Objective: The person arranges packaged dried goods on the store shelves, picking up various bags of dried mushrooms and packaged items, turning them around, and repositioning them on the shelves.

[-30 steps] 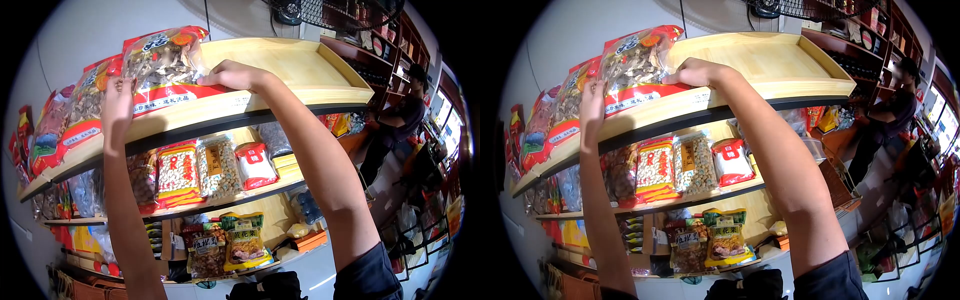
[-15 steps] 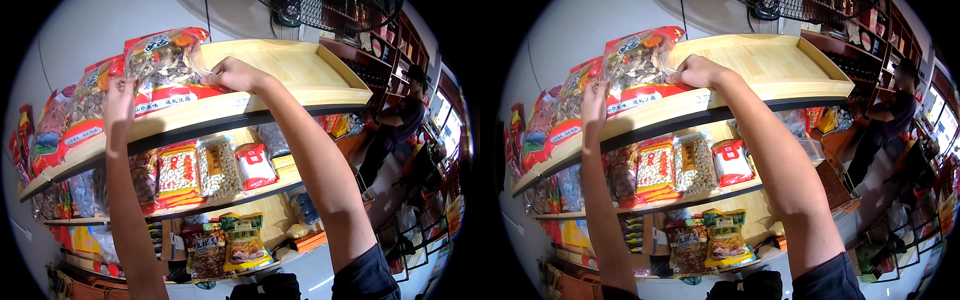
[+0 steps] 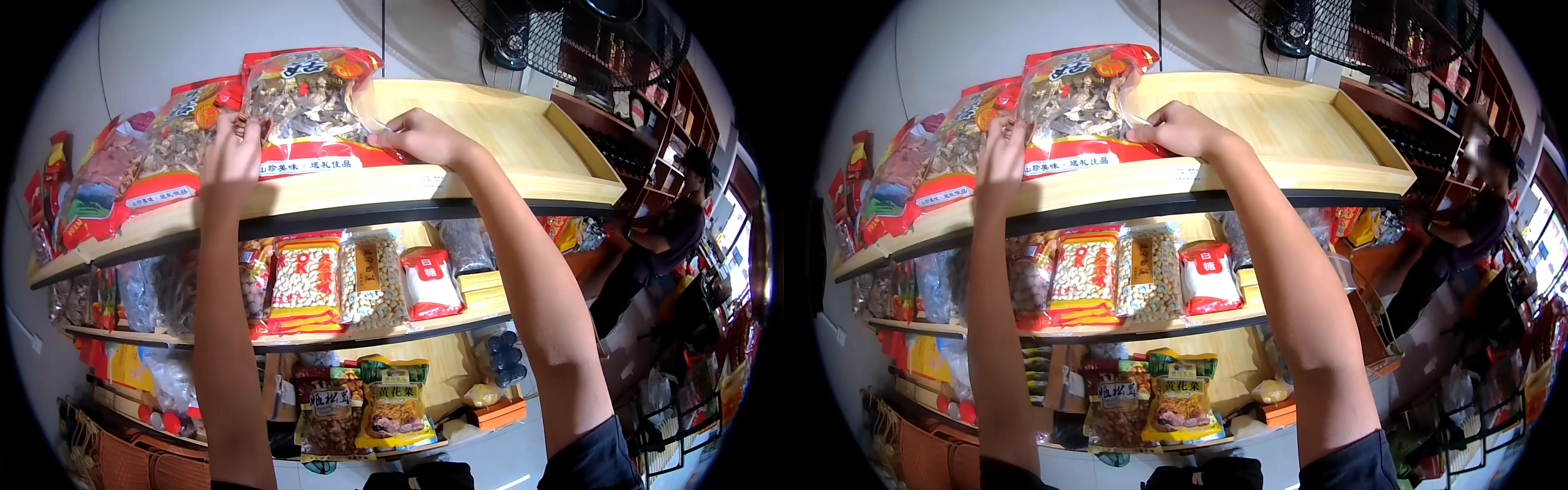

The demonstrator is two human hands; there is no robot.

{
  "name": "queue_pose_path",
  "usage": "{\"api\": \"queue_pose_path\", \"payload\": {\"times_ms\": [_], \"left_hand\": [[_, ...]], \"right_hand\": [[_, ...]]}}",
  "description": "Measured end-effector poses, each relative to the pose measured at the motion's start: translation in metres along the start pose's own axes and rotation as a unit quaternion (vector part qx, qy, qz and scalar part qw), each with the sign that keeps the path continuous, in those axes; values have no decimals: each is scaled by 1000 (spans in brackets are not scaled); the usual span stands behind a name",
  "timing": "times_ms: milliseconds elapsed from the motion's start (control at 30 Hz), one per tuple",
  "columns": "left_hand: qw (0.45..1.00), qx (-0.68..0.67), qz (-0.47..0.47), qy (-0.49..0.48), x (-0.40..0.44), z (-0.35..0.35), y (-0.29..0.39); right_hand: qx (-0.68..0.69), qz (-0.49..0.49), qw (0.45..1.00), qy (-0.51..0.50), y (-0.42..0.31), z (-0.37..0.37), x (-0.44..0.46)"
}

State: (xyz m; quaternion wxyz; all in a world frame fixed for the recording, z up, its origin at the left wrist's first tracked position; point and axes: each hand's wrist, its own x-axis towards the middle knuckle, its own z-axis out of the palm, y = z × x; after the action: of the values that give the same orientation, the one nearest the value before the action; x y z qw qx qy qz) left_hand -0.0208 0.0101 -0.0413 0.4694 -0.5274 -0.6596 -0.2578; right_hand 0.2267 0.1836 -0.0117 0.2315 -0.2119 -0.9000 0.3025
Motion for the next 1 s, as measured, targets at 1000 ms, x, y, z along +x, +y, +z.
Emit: {"api": "queue_pose_path", "payload": {"times_ms": [1000], "left_hand": [[924, -317, -212, 2, 6, -19, 25]], "right_hand": [[20, -6, 1000, 21, 3, -2, -3]]}}
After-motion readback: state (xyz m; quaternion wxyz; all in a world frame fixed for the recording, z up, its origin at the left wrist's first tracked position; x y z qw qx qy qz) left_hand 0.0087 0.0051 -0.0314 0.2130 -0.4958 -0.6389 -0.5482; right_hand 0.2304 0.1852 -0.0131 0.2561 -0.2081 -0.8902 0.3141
